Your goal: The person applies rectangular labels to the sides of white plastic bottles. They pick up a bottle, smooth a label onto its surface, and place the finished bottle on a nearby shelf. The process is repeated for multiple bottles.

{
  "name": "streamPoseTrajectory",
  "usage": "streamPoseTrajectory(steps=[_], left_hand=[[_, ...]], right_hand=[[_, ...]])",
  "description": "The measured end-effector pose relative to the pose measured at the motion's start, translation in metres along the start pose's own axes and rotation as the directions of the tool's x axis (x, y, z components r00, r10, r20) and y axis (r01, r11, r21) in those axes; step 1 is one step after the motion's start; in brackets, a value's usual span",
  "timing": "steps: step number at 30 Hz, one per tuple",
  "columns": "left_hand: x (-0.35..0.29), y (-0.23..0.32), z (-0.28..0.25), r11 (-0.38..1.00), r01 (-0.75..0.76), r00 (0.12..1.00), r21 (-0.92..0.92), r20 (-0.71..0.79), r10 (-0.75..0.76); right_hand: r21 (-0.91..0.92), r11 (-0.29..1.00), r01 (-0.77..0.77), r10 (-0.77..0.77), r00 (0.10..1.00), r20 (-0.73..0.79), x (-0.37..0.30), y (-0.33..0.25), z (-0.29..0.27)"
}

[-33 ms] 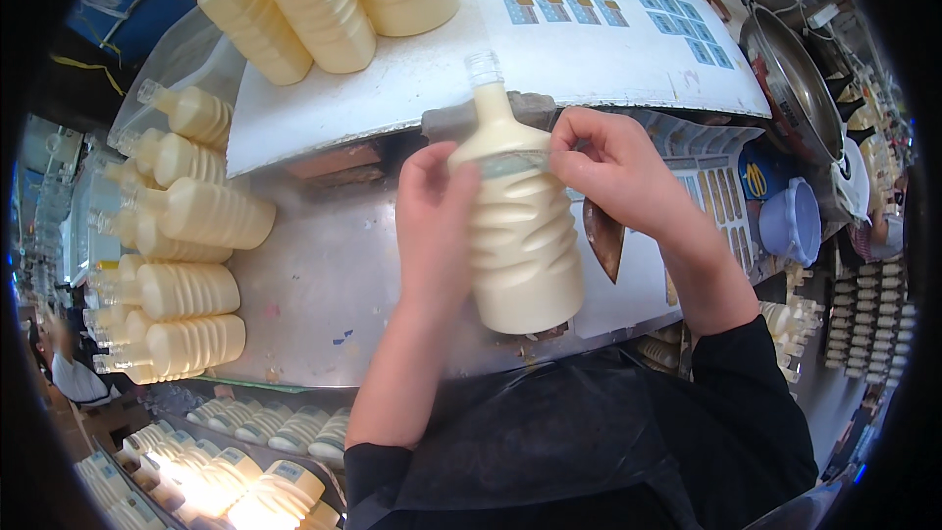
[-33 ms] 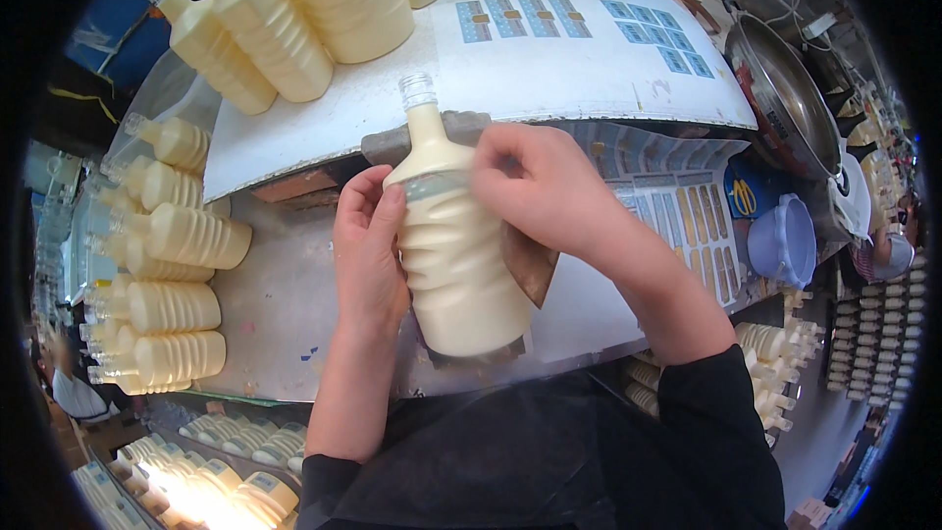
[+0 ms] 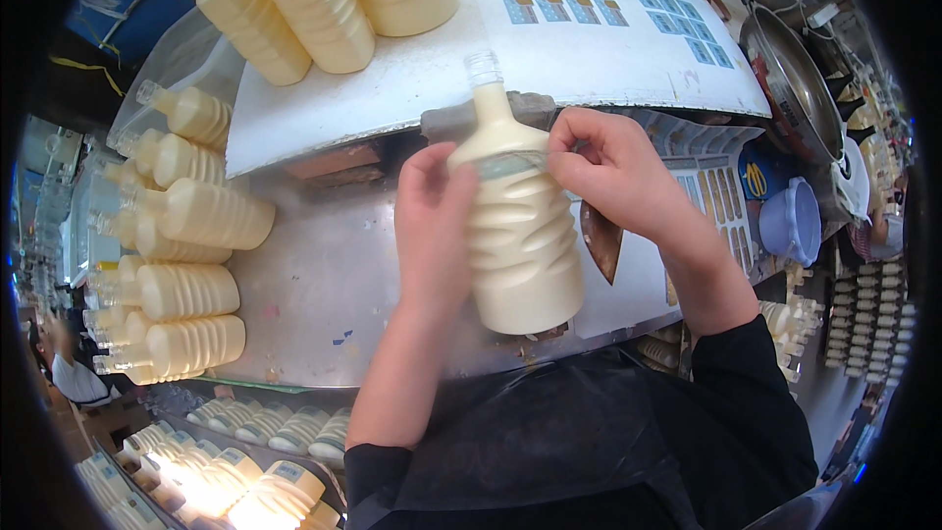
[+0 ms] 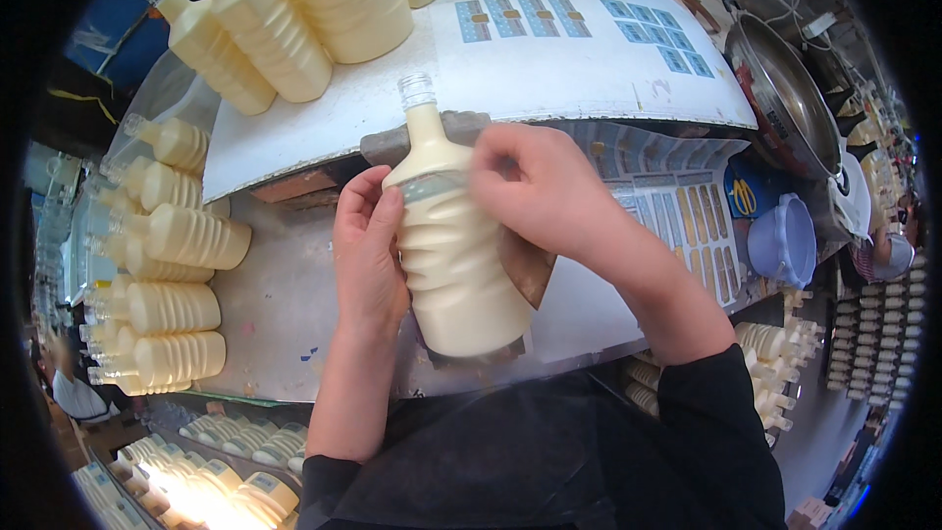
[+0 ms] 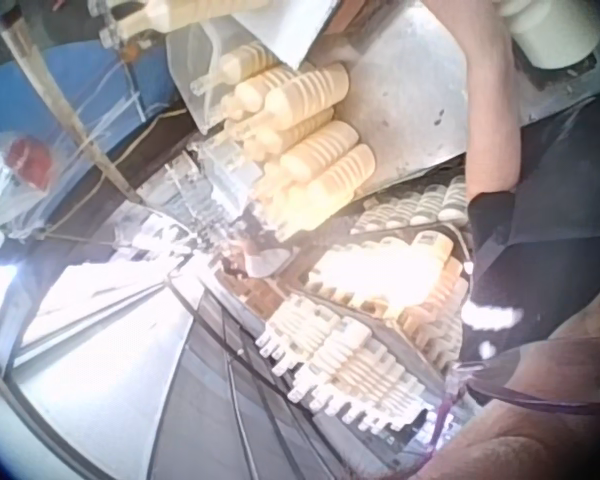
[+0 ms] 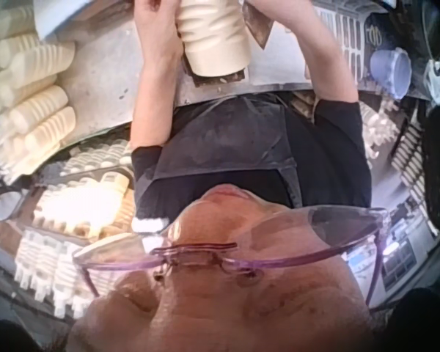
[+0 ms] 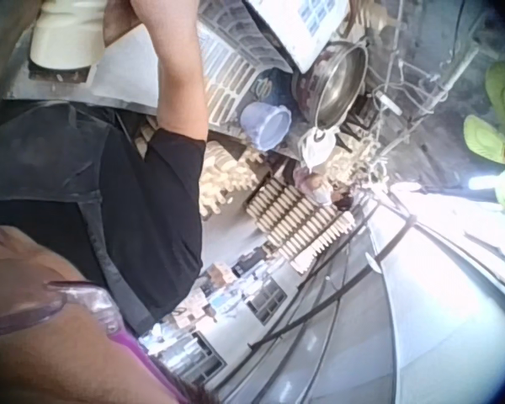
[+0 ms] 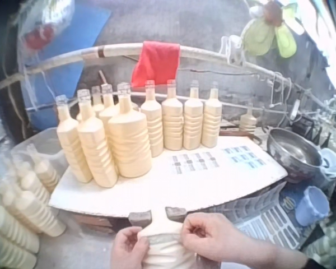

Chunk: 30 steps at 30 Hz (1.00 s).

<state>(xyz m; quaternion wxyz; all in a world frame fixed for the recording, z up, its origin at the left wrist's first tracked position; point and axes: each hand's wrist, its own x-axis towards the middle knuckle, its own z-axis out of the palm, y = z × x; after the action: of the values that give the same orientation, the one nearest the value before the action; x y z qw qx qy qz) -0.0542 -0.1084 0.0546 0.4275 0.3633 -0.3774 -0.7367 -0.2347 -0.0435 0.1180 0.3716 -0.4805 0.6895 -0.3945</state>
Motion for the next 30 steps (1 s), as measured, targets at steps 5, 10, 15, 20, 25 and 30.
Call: streamPoseTrajectory(steps=[5, 10, 15, 20, 25, 30], left_hand=[[0.003, -0.004, -0.005, 0.992, 0.025, 0.999, -0.121, 0.028, -0.022], [0.006, -0.001, -0.004, 0.999, 0.038, 0.998, -0.007, 0.057, -0.037], [0.009, -0.005, -0.005, 1.0, 0.018, 0.997, 0.016, 0.073, -0.019], [0.008, -0.007, -0.005, 0.995, 0.057, 0.996, -0.082, 0.078, -0.05], [0.008, -0.009, -0.004, 0.996, 0.051, 0.997, -0.071, 0.054, -0.047], [0.009, -0.008, -0.007, 0.992, 0.068, 0.996, -0.108, 0.063, -0.061]], right_hand=[[-0.037, 0.999, 0.031, -0.032, 0.999, -0.021, 0.003, 0.001, 0.004], [0.057, 0.998, -0.006, 0.005, 1.0, 0.01, 0.0, 0.001, 0.001], [0.061, 0.998, -0.006, 0.004, 1.0, 0.02, -0.003, 0.001, 0.001], [0.027, 1.0, -0.005, 0.006, 0.999, -0.037, 0.004, 0.005, 0.003], [0.084, 0.996, -0.018, 0.017, 1.0, 0.003, 0.011, 0.027, -0.001], [0.305, 0.952, -0.019, 0.025, 1.0, -0.018, 0.013, 0.05, -0.007]])
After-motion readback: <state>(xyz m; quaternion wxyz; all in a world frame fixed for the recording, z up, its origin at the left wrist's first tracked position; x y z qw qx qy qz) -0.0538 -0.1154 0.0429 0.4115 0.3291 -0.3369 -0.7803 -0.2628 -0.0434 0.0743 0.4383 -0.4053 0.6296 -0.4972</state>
